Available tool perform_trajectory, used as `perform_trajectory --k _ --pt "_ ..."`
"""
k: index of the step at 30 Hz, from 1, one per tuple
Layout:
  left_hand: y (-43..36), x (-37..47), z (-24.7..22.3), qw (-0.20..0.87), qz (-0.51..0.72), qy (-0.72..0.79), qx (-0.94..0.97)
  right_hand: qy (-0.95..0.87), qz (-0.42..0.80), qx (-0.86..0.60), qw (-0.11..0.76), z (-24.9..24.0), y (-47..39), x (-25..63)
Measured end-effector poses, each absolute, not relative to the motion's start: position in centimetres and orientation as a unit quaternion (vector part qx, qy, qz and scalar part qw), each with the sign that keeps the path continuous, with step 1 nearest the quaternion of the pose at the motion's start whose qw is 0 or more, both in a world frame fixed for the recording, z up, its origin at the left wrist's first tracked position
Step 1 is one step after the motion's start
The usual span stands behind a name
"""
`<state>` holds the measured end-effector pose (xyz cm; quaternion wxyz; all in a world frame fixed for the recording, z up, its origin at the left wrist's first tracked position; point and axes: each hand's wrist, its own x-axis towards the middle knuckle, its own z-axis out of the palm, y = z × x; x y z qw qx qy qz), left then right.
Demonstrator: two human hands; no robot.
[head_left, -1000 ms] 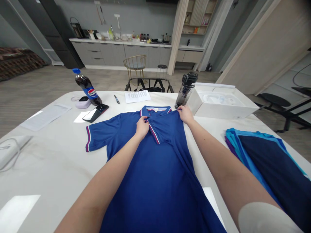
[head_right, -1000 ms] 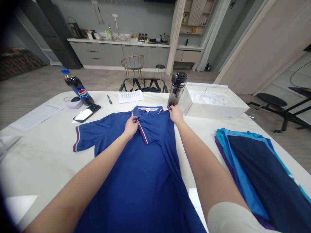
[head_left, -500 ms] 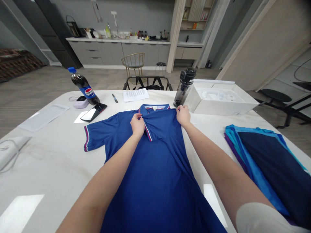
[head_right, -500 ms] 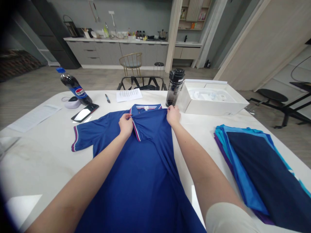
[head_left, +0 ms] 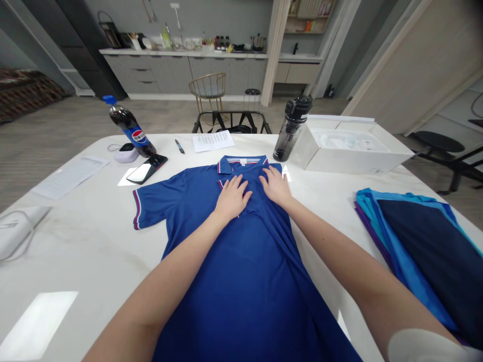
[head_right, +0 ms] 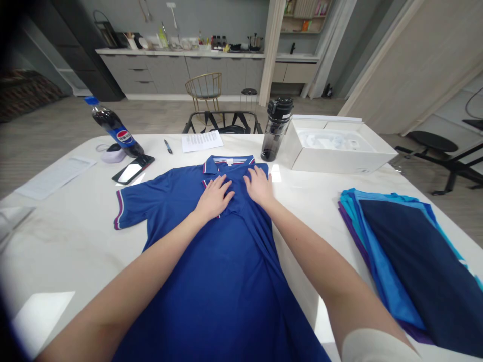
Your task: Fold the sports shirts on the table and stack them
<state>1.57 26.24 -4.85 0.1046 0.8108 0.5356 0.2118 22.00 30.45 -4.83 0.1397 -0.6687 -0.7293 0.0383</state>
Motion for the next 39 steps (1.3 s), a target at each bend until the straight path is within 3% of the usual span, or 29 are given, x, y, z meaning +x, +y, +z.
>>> perform_trajectory --k 4,8,13,18,24,34,39 --pt "26.1 2.0 -6.5 0.127 0.149 0.56 0.805 -0.736 0.076 -0.669 0.071 -6.1 27.6 21.8" --pt "26.2 1.9 -6.9 0.128 0.155 0.56 0.804 -0.725 0.069 -0.681 0.076 -6.4 27.2 21.8" --pt "25.4 2.1 -5.6 0.07 0.133 0.549 0.822 -0.72 0.021 -0.671 0.178 -5.0 25.3 21.6" --pt "21.9 2.7 -3.9 0.018 0.145 0.385 0.911 -0.709 0.057 -0.659 0.243 -3.4 18.6 23.6" --pt "16.4 5.0 -3.7 0.037 0.1 0.298 0.948 -0.732 0.186 -0.635 0.164 -3.0 6.9 28.3" --pt "10.7 8.3 -2.7 0.045 0.087 0.271 0.957 -0.729 0.221 -0.648 0.015 -0.1 -5.7 30.8" --pt "7.3 9.0 -3.0 0.033 0.087 0.26 0.961 -0.714 0.27 -0.646 -0.003 1.5 -10.1 31.9"
